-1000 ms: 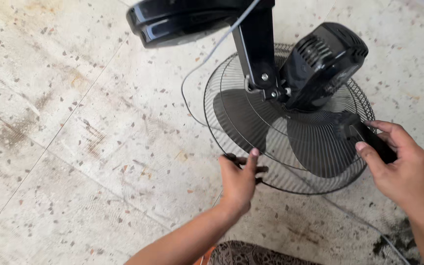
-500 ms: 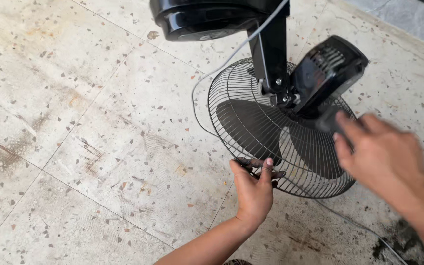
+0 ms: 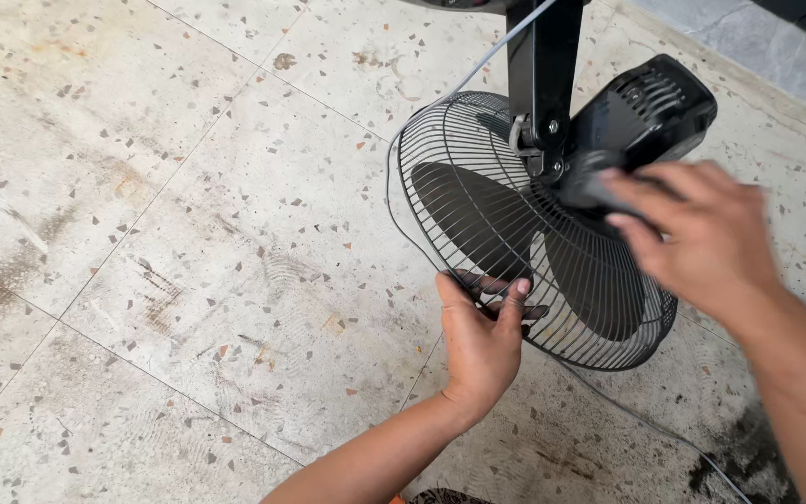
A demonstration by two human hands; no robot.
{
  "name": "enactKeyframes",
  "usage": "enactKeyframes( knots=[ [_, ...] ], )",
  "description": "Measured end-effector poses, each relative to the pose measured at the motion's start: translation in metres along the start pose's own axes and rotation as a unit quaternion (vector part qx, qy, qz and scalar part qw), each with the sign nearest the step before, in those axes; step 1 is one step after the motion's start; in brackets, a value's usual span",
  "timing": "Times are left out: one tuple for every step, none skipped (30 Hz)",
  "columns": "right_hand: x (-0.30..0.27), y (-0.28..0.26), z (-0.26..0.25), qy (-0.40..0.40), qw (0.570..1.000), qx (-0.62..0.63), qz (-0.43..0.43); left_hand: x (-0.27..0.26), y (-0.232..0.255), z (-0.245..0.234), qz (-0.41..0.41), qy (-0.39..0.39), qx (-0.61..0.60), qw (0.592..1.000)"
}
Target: The person disassembles a black standing fan. They use a screwdriver to remove screws from the fan's head and cage, then detach the front grille, the fan blades, and the rear grille. The components are handled one by one and placed on the floor.
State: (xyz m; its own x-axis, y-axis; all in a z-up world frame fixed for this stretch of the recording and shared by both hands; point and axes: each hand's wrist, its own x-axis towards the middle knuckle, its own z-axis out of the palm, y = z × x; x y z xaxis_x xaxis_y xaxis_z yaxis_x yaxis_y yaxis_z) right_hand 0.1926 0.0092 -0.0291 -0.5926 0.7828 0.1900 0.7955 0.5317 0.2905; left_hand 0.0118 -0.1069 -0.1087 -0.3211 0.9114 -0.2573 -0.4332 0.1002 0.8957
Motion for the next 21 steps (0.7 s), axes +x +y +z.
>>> enactKeyframes(
  knots=[
    [0.003, -0.003, 0.009, 0.041, 0.998, 0.035, -0.036, 0.000, -0.001, 0.001, 0.003, 0.001, 0.002, 1.000],
    [0.002, -0.001, 0.009, 0.030, 0.999, 0.008, -0.040, 0.002, -0.001, 0.002, 0.010, 0.002, 0.004, 1.000],
    [0.000, 0.002, 0.008, 0.019, 0.999, -0.020, -0.043, 0.003, 0.000, 0.000, 0.033, 0.003, 0.021, 0.999],
    [0.000, 0.004, 0.010, 0.009, 0.998, -0.044, -0.046, 0.005, 0.000, -0.005, 0.058, 0.007, 0.041, 0.997],
    [-0.002, 0.012, 0.010, -0.061, 0.997, -0.047, -0.013, 0.007, 0.001, -0.009, 0.082, 0.011, 0.060, 0.995],
    [-0.014, 0.022, 0.008, -0.132, 0.990, -0.047, 0.025, 0.006, 0.000, -0.011, 0.061, 0.009, 0.045, 0.997],
    [-0.030, 0.035, 0.007, -0.190, 0.980, -0.031, 0.057, 0.006, -0.001, -0.012, 0.039, 0.007, 0.029, 0.999],
    [-0.043, 0.053, 0.011, -0.213, 0.974, 0.020, 0.077, 0.009, -0.001, -0.012, 0.022, 0.004, 0.013, 1.000],
    [-0.060, 0.071, 0.019, -0.240, 0.964, 0.084, 0.083, 0.010, 0.000, -0.012, 0.019, 0.006, -0.016, 1.000],
    [-0.082, 0.091, 0.030, -0.271, 0.945, 0.166, 0.081, 0.010, 0.000, -0.013, 0.015, 0.007, -0.043, 0.999],
    [-0.110, 0.112, 0.041, -0.289, 0.915, 0.275, 0.061, 0.009, 0.001, -0.012, 0.011, 0.009, -0.071, 0.997],
    [-0.137, 0.134, 0.054, -0.306, 0.870, 0.385, 0.040, 0.010, 0.002, -0.013, -0.031, 0.022, -0.069, 0.997],
    [-0.164, 0.153, 0.070, -0.317, 0.811, 0.491, 0.016, 0.012, 0.003, -0.014, -0.072, 0.034, -0.067, 0.995],
    [-0.189, 0.166, 0.088, -0.318, 0.762, 0.565, -0.002, 0.014, 0.004, -0.015, -0.113, 0.047, -0.064, 0.990],
    [-0.208, 0.179, 0.106, -0.313, 0.723, 0.616, 0.001, 0.017, 0.005, -0.017, -0.096, 0.046, -0.075, 0.991],
    [-0.226, 0.186, 0.120, -0.313, 0.700, 0.641, 0.039, 0.020, 0.006, -0.018, -0.084, 0.042, -0.088, 0.992],
    [-0.241, 0.189, 0.129, -0.309, 0.675, 0.665, 0.078, 0.021, 0.007, -0.018, -0.071, 0.039, -0.101, 0.992],
    [-0.252, 0.178, 0.138, -0.266, 0.667, 0.658, 0.225, 0.025, 0.009, -0.017, -0.069, 0.045, -0.105, 0.991],
    [-0.257, 0.171, 0.137, -0.217, 0.643, 0.636, 0.367, 0.029, 0.013, -0.016, -0.067, 0.052, -0.109, 0.990],
    [-0.255, 0.160, 0.134, -0.193, 0.645, 0.644, 0.362, 0.034, 0.019, -0.015, -0.063, 0.059, -0.112, 0.990],
    [-0.250, 0.139, 0.131, -0.169, 0.648, 0.651, 0.358, 0.038, 0.025, -0.014, -0.075, 0.065, -0.105, 0.990]
  ],
)
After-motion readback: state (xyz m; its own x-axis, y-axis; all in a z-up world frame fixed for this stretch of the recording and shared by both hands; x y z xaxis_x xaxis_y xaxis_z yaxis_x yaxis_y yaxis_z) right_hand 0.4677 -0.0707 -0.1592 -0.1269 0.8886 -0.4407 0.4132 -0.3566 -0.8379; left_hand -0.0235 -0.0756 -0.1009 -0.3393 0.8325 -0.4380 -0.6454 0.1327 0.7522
